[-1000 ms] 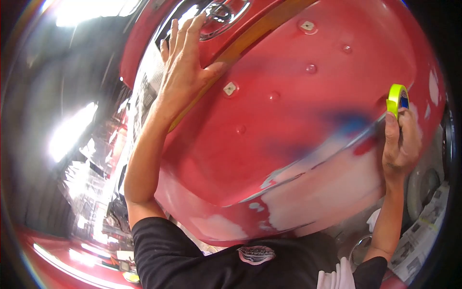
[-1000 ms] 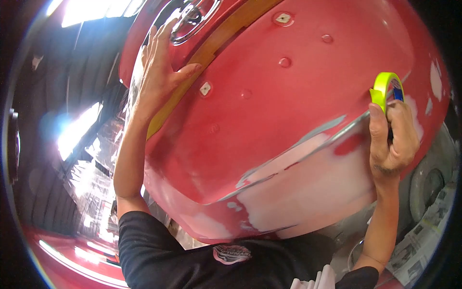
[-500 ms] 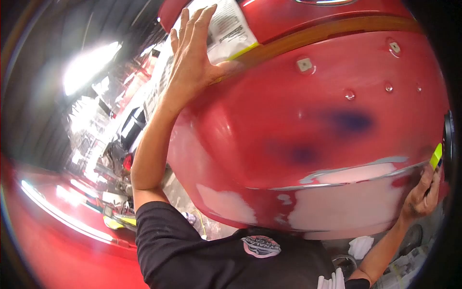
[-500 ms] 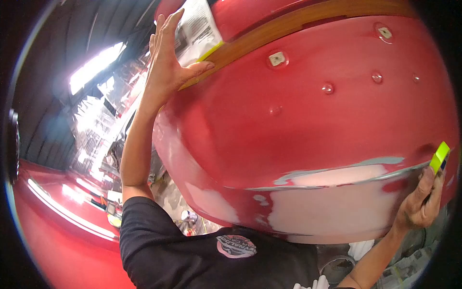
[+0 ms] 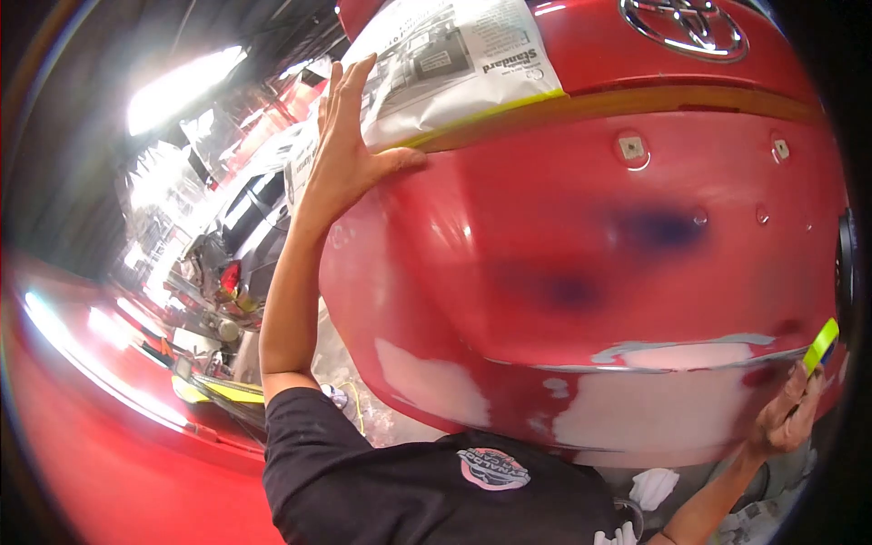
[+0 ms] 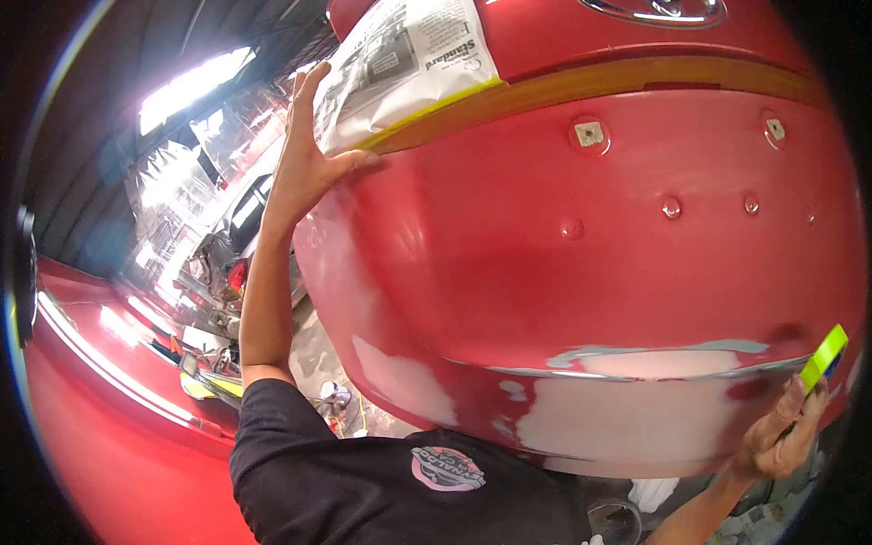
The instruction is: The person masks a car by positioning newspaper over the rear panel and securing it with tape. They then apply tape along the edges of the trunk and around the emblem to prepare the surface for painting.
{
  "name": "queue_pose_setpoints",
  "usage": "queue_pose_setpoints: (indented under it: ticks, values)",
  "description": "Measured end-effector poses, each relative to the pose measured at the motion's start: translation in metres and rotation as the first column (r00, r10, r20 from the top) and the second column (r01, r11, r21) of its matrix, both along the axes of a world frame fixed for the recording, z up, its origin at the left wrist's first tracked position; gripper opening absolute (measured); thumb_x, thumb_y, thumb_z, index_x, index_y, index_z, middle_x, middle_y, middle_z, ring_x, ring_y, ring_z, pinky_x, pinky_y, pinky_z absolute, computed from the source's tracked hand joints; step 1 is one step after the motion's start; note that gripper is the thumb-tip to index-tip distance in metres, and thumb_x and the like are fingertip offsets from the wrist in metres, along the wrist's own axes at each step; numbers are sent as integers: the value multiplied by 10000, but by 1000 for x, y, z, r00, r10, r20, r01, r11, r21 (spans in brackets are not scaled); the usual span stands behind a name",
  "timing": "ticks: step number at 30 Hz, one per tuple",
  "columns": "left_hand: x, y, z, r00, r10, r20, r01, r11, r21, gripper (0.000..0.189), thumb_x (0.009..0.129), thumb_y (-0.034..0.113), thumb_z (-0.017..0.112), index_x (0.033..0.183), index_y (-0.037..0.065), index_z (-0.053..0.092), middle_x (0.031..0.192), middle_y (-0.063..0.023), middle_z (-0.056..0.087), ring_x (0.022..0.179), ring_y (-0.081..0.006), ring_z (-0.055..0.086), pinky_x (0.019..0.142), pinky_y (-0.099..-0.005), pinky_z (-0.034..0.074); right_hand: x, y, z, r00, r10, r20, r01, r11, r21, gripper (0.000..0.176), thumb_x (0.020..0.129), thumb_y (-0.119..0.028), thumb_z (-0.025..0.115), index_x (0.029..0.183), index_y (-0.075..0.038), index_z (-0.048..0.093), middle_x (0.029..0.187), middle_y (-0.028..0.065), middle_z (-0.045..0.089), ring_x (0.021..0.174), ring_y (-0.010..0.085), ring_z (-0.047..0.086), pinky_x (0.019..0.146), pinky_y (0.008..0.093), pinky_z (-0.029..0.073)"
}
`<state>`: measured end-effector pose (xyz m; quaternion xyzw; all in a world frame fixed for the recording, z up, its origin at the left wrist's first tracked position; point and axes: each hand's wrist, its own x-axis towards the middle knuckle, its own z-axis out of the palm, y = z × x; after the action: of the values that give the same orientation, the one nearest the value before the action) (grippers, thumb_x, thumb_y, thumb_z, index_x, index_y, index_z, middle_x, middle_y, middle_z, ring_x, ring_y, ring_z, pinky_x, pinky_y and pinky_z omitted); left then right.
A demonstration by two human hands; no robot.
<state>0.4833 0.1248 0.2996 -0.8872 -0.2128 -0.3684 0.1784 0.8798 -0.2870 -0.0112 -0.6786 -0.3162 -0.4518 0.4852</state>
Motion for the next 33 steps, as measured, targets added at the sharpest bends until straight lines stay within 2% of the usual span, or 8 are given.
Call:
queue_pose_setpoints:
  ticks: [2, 5, 11, 16, 23, 25, 27, 33]
  values:
    - [-5, 12, 0, 1000, 9, 9, -8, 999, -41, 1219, 646, 316, 987, 1657, 119, 335, 1712, -216, 326, 1647, -366, 141, 1317, -482, 198, -6, 8, 11, 1000, 9, 15, -8, 998, -62, 330, 1071, -101, 654, 1290, 144, 670, 1276, 284, 724, 1116, 343, 743, 992, 410, 595]
    - [-12, 14, -2, 999, -25, 31, 25, 1000, -1, 1129, 686, 327, 962, 1633, 97, 391, 1692, -173, 390, 1633, -348, 213, 1314, -487, 211, -46, 41, 77, 957, 163, 242, -105, 966, -238, 204, 980, -82, 736, 1098, 63, 656, 1037, 218, 701, 955, 431, 666, 854, 521, 542]
    - [-21, 12, -22, 995, 28, 91, -30, 999, 21, 1061, 708, 226, 924, 1624, 76, 410, 1660, -162, 445, 1598, -354, 304, 1303, -485, 245, -69, 93, 109, 834, 431, 345, -358, 898, -257, 319, 880, -184, 848, 979, 20, 623, 796, 132, 583, 709, 340, 589, 743, 490, 497]
    - [-49, 10, -48, 955, -27, 297, 16, 999, 41, 826, 895, 185, 830, 1602, 29, 432, 1635, -176, 464, 1549, -322, 386, 1282, -452, 267, -79, 103, 116, 835, 469, 286, -381, 869, -315, 321, 831, -184, 872, 949, 9, 645, 822, 115, 608, 733, 316, 602, 731, 465, 488]
    - [-170, 11, -173, 712, 379, 591, -276, 925, -260, 637, 1101, 336, 617, 1599, 2, 402, 1641, -195, 416, 1510, -324, 404, 1261, -458, 279, -87, 106, 113, 864, 459, 206, -378, 862, -338, 320, 807, -217, 868, 943, -4, 673, 880, 119, 644, 822, 319, 625, 734, 453, 480]
    - [-217, 20, -231, 647, 461, 607, -261, 883, -391, 639, 1126, 378, 554, 1595, -21, 382, 1617, -223, 423, 1510, -346, 388, 1257, -445, 275, -88, 107, 115, 868, 455, 199, -369, 859, -355, 320, 801, -218, 867, 939, -3, 674, 887, 121, 646, 832, 322, 626, 740, 454, 478]
    - [-245, 20, -287, 602, 504, 619, -31, 790, -612, 676, 1136, 417, 516, 1614, -28, 339, 1629, -244, 387, 1521, -346, 366, 1263, -448, 264, -90, 107, 116, 872, 451, 188, -360, 853, -379, 321, 795, -219, 866, 936, -3, 675, 895, 122, 648, 843, 325, 627, 746, 455, 477]
    - [-214, -10, -306, 576, 542, 612, -57, 774, -631, 660, 1155, 425, 440, 1612, -40, 335, 1641, -242, 366, 1529, -355, 351, 1272, -450, 256, -92, 107, 119, 881, 439, 178, -333, 840, -428, 306, 786, -198, 864, 934, -5, 679, 934, 129, 646, 875, 333, 623, 757, 460, 473]
